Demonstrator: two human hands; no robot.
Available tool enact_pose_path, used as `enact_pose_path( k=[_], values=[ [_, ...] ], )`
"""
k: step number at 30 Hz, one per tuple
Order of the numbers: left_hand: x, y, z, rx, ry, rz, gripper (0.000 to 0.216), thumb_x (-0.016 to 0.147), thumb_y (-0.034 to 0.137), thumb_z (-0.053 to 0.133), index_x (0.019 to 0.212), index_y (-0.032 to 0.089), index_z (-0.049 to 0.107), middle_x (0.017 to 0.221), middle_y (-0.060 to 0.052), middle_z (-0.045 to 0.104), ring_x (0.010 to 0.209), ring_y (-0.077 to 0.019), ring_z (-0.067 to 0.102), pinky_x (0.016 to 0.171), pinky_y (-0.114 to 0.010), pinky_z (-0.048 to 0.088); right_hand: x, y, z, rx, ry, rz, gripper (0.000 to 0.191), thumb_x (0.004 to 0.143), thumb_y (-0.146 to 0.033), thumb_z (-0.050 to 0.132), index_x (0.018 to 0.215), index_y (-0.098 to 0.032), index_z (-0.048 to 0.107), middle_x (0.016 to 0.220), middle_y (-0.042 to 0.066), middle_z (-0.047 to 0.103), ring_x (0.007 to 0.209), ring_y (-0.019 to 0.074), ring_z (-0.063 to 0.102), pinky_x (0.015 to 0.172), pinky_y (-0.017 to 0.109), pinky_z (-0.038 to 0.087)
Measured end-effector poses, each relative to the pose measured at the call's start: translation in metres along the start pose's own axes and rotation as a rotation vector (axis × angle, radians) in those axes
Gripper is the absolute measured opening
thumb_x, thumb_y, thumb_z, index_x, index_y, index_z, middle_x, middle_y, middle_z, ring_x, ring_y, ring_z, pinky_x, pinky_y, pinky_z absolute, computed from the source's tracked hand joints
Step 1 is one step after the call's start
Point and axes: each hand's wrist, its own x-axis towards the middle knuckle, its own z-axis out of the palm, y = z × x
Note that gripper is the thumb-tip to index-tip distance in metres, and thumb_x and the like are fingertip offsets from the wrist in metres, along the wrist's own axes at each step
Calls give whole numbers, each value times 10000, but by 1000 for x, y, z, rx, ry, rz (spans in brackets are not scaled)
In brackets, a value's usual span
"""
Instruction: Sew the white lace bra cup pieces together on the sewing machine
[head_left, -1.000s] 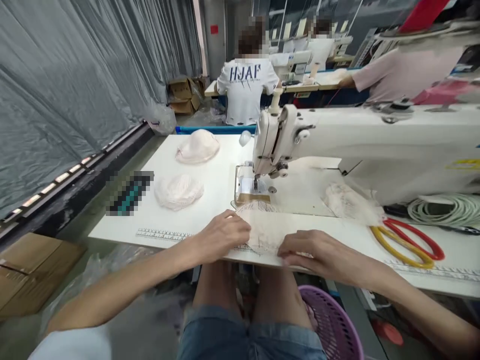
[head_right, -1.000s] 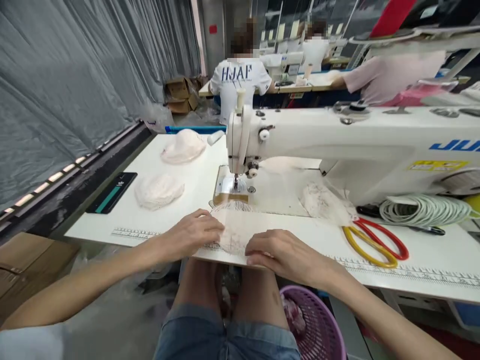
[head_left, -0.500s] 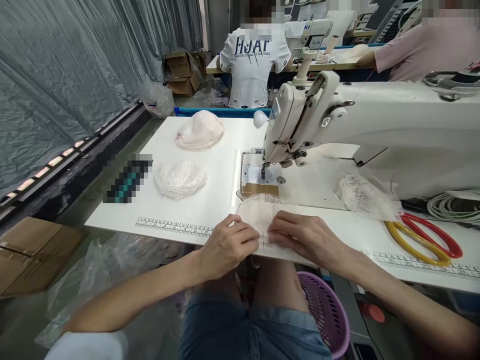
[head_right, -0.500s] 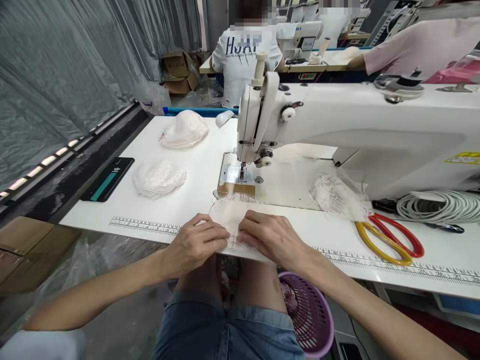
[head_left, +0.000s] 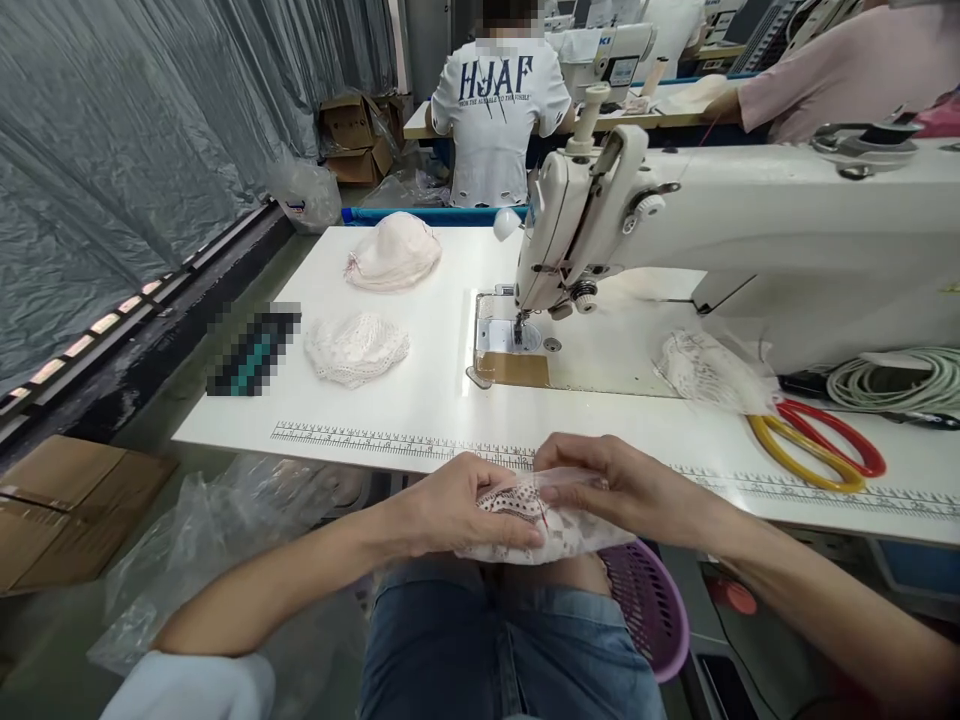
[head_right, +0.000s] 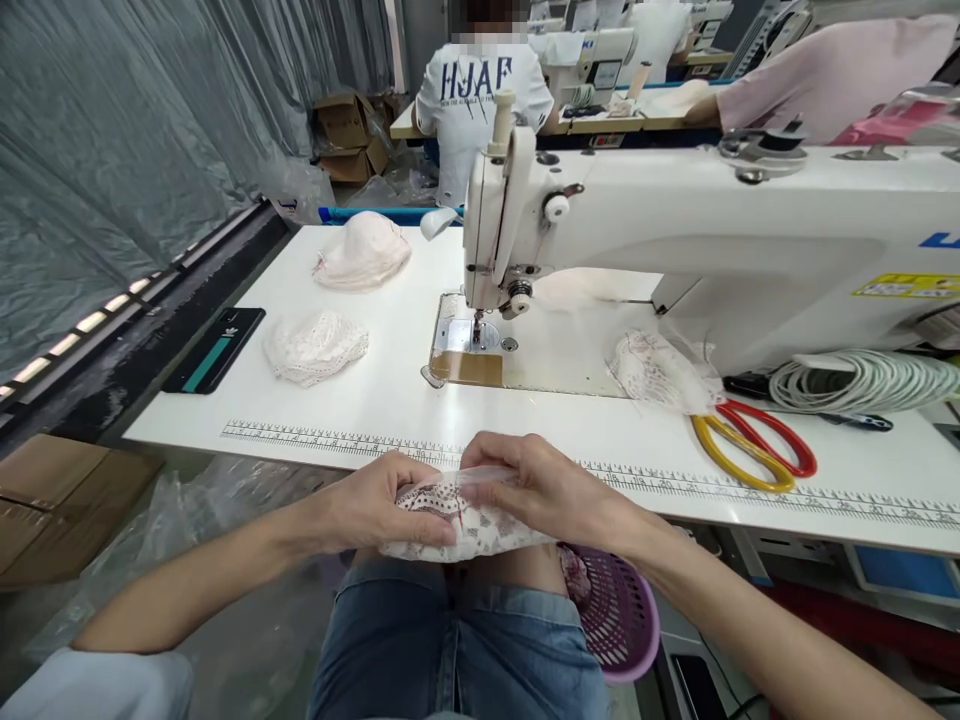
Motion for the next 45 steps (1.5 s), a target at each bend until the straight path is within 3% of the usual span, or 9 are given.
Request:
enact_pose_path(
  k=[4, 10, 14, 18, 25, 30, 34, 41, 45],
  values=[
    [0, -20, 17, -135, 110, -3, 230, 682, 289, 722, 794, 95, 668, 685, -11, 582, 613, -84, 493, 608, -197, 403, -26, 5, 25, -291, 507, -151, 83, 906, -268, 496, 889, -209, 552, 782, 36, 613, 693, 159, 562, 614, 271, 433],
    [8, -42, 34, -16, 232, 115, 284, 707, 345, 701, 850, 100, 694, 738, -26, 597, 694, -118, 516, 662, -215, 409, -53, 18, 66, -293, 412, -155, 110, 927, -213, 445, 929, -199, 554, 768, 27, 589, 638, 132, 546, 562, 241, 415],
    [9, -52, 42, 147, 309, 168, 286, 731, 374, 669, 801, 96, 688, 699, -12, 574, 672, -121, 499, 631, -213, 387, -53, 27, 78, -451, 491, -197, 100, 914, -190, 450, 910, -188, 549, 756, 30, 594, 659, 143, 547, 561, 242, 388],
    [11, -57, 51, 82, 325, 149, 301, 721, 370, 678, 829, 89, 684, 697, -11, 570, 671, -113, 484, 624, -206, 386, -54, 31, 82, -635, 587, -261, 109, 884, -156, 461, 819, -182, 545, 723, 35, 594, 666, 154, 543, 566, 253, 368],
    [14, -59, 57, -150, 324, 33, 449, 628, 467, 739, 831, 72, 672, 686, -22, 585, 606, -98, 484, 578, -210, 398, -65, 32, 78, -93, 563, -6, 152, 910, -208, 434, 764, -208, 478, 595, -32, 509, 495, 100, 459, 464, 207, 368],
    [16, -62, 60, -187, 298, 49, 436, 624, 457, 754, 826, 81, 667, 672, -6, 583, 601, -88, 491, 583, -204, 394, -67, 37, 85, -254, 472, -70, 68, 918, -237, 454, 916, -205, 514, 709, 4, 559, 588, 123, 513, 541, 245, 386],
    [16, -65, 60, -177, 291, 53, 432, 632, 448, 752, 839, 77, 672, 672, -9, 586, 602, -91, 499, 593, -213, 403, -63, 38, 88, -270, 486, -50, 111, 913, -246, 439, 835, -201, 505, 653, -7, 525, 550, 117, 477, 509, 245, 350],
    [18, -63, 54, -156, 326, 49, 375, 633, 427, 750, 764, 84, 673, 679, -21, 600, 614, -102, 513, 587, -210, 406, -62, 38, 83, 548, 345, 140, 277, 913, -417, 447, 741, -200, 454, 556, -63, 363, 455, 78, 316, 419, 211, 274],
    [20, -66, 52, -159, 367, 17, 378, 640, 434, 739, 760, 84, 659, 659, -13, 590, 602, -96, 500, 575, -206, 397, -65, 44, 84, 481, 442, 168, 237, 907, -405, 472, 784, -203, 485, 571, -52, 413, 471, 87, 361, 431, 210, 321]
  ],
)
